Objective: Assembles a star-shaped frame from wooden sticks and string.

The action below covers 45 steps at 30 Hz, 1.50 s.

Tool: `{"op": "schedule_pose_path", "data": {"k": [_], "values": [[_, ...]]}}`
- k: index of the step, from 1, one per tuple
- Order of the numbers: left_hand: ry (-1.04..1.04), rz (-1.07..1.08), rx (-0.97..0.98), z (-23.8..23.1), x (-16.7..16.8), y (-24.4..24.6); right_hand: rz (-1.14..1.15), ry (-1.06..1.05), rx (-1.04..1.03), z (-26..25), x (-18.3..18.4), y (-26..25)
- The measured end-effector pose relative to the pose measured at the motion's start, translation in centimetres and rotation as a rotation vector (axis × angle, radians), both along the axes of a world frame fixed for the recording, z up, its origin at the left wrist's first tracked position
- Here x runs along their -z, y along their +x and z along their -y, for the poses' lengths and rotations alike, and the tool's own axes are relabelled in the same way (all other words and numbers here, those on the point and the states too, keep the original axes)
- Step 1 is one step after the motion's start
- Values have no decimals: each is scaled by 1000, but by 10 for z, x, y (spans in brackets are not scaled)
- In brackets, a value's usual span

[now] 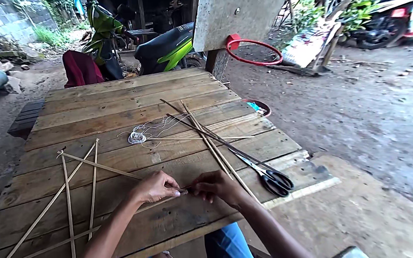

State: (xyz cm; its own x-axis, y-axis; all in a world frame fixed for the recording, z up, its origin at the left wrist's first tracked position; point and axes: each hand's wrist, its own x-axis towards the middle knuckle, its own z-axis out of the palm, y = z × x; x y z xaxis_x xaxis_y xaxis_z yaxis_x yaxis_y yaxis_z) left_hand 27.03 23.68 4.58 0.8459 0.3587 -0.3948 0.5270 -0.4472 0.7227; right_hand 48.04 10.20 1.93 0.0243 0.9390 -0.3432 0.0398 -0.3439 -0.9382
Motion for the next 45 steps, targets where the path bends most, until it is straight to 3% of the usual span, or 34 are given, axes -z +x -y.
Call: {"op": "schedule_pose_path", "data": {"k": [7, 20, 35, 38, 45], "values": [[14, 4, 3, 1, -1, 0, 57, -9, -39, -4, -3, -23], [56, -64, 29, 1, -4, 11, -35, -18, 27, -6, 2, -23], [22, -31, 21, 2, 3, 13, 51, 16, -7, -6, 4, -23], [3, -40, 13, 1, 5, 12, 125, 73, 2, -15, 0, -9], [-22, -39, -5, 0, 5, 10, 482, 208, 247, -74, -20, 33]]}}
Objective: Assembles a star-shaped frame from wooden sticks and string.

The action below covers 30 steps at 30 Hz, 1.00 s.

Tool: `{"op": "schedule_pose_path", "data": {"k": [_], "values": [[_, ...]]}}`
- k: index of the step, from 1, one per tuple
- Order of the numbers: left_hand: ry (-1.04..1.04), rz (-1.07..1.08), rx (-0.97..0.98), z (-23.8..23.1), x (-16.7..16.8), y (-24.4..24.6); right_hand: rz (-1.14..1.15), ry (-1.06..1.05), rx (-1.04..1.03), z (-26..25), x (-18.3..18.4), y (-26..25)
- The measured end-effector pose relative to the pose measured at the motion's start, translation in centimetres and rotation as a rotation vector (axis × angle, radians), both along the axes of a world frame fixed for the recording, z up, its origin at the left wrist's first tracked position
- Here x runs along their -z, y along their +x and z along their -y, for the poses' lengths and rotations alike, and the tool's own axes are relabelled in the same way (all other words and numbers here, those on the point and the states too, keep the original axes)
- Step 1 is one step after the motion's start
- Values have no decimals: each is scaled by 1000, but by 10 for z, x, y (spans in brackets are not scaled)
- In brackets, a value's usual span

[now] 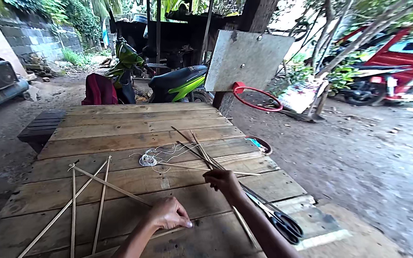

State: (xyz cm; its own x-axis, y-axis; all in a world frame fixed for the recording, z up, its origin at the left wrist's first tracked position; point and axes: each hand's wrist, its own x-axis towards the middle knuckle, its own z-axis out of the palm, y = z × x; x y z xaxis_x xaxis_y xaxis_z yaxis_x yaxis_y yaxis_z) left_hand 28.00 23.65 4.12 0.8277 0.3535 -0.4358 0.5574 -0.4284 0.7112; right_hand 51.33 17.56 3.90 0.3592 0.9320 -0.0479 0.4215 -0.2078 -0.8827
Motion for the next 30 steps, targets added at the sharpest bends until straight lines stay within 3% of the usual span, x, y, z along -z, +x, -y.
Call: {"op": "schedule_pose_path", "data": {"k": [5, 11, 17, 20, 23, 27, 30], "values": [[-7, 32, -13, 3, 5, 1, 366, -28, -217, -42, -2, -31], [-8, 16, -5, 3, 3, 2, 619, -6, -470, -100, 15, -47], [-16, 43, -6, 2, 6, 1, 834, -75, -578, -103, 7, -55], [-29, 55, -16, 2, 6, 0, 684, -76, -469, -78, 6, -49], [-52, 62, -26, 3, 1, 3, 467, 107, -206, -18, 7, -40], [-83, 78, -28, 14, -10, 16, 446, 246, -15, 72, 34, -50], [-85, 92, -20, 20, -15, 26, 476, 329, 86, 111, 54, -73]]}}
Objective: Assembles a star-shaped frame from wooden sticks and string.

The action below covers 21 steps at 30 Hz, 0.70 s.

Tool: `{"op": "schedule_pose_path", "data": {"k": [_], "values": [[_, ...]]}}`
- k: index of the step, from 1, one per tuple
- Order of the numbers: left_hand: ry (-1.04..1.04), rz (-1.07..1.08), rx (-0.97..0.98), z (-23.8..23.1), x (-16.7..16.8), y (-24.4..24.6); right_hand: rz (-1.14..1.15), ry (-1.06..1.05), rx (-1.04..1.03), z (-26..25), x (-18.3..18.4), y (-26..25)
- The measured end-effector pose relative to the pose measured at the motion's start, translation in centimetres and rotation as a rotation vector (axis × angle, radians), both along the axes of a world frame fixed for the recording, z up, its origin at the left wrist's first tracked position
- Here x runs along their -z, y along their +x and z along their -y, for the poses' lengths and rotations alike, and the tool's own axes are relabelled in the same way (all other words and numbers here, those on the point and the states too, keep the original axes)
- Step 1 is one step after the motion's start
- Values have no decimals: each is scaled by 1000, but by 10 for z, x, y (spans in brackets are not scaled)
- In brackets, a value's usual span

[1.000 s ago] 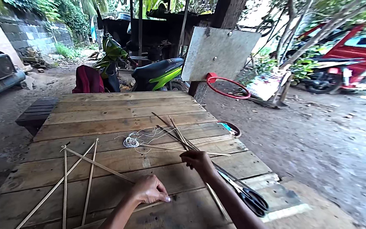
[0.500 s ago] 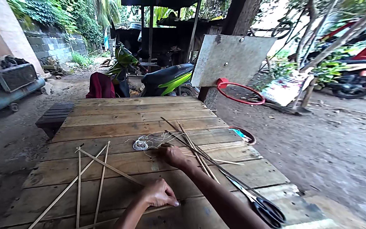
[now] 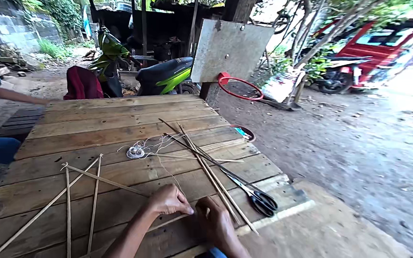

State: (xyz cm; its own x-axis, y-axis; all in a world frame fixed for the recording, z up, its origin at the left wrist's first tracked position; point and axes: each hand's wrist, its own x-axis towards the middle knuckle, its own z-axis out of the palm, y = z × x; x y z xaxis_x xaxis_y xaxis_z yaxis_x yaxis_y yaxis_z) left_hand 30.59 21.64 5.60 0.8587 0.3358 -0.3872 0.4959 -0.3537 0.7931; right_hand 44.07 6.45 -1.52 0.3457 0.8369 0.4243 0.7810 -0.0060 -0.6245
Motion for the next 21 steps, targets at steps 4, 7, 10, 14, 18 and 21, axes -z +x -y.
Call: {"op": "schedule_pose_path", "data": {"k": [4, 7, 10, 14, 18, 21], "values": [[-44, 38, -57, 4, 4, 8, 8, 85, 85, 19, 11, -20], [-49, 19, -73, 4, 6, 10, 22, 135, 91, 25, 11, -24], [-81, 10, -64, 4, 6, 11, 26, 166, 80, 27, 9, -23], [-87, -33, -31, 5, 2, 12, 11, 177, 80, 28, 7, -19], [-44, -65, 8, 4, 3, 12, 0, 189, 57, 28, 2, -19], [-33, -53, 7, 4, 4, 12, 12, 184, 40, 29, -2, -19]]}}
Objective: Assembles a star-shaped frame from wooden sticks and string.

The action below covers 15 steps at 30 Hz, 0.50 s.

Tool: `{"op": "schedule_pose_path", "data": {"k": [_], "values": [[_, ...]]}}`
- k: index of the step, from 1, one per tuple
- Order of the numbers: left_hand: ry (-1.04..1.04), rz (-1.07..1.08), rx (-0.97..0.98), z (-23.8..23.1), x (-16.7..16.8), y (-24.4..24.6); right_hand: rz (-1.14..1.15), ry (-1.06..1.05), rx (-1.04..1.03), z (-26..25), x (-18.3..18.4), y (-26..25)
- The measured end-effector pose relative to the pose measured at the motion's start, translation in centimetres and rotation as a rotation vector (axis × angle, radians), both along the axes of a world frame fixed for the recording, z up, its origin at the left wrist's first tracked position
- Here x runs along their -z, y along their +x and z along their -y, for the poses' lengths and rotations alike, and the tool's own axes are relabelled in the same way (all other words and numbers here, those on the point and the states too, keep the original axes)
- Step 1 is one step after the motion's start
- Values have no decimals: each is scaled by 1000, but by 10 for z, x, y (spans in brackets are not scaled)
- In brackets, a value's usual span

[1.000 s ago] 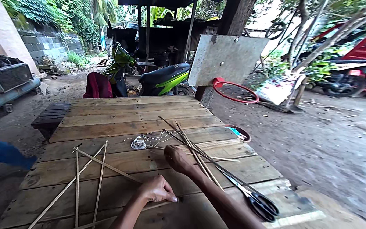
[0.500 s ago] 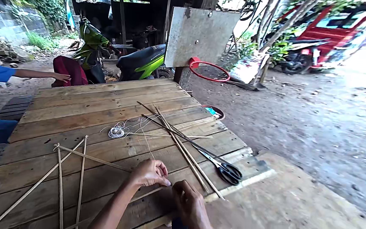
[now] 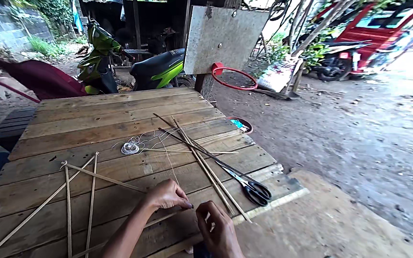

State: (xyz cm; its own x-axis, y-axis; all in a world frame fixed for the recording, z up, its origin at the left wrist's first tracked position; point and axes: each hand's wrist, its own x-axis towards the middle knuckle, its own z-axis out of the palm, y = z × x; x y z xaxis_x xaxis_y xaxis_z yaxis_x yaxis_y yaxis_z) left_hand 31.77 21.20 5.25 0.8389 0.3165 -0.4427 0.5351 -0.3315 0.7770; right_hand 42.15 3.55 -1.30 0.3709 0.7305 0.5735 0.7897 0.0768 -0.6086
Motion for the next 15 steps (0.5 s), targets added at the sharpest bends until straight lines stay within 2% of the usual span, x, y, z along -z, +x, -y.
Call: {"op": "schedule_pose_path", "data": {"k": [8, 15], "values": [[11, 26, -22, -2, 1, 0, 9, -58, -13, 10, -10, 3], [36, 46, -56, 0, 7, -2, 30, -1, -164, 17, -25, 8]]}}
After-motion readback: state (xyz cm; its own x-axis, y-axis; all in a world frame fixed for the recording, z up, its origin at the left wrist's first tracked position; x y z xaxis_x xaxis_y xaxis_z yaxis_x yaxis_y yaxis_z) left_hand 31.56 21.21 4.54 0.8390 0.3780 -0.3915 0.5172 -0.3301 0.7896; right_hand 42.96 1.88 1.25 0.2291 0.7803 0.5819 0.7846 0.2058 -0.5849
